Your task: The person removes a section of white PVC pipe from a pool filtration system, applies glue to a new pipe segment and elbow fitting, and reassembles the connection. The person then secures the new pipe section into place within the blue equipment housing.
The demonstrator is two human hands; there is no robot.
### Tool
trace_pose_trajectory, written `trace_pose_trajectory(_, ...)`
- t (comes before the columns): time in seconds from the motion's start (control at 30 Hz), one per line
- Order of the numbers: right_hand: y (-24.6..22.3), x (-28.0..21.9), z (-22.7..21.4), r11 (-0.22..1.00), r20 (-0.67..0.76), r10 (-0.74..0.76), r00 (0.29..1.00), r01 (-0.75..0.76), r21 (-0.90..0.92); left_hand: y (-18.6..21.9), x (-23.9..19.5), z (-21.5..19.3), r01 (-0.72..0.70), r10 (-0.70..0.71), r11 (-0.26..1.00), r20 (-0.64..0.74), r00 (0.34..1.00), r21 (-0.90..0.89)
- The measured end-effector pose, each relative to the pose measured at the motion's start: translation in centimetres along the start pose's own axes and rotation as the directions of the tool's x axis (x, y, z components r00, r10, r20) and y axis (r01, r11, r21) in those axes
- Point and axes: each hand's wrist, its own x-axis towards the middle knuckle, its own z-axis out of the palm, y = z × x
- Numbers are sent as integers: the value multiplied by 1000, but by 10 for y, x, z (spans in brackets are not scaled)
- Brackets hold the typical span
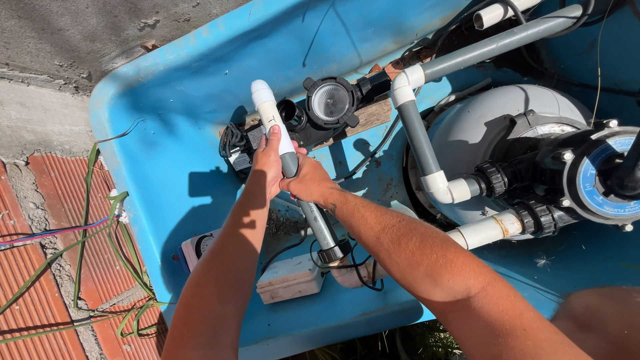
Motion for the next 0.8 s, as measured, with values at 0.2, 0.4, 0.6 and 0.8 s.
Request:
trace_pose_trajectory(0.2,8,7,3,998,23,-1,1000,-1,68,-1,-8,0,-69,69,997,7,998,25)
trace_pose_trajectory(0.4,13,10,-2,1000,142,12,990,-9,-20,-8,-6,-2,-79,79,997,-14,997,-1)
trace_pose_trajectory(0.6,-78,9,-85,952,-120,-65,991,25,-306,-22,11,0,-77,69,986,-58,996,-147)
trace_pose_trajectory(0.8,-95,33,-33,999,29,53,998,-53,2,46,-80,48,-58,46,995,-128,991,-86)
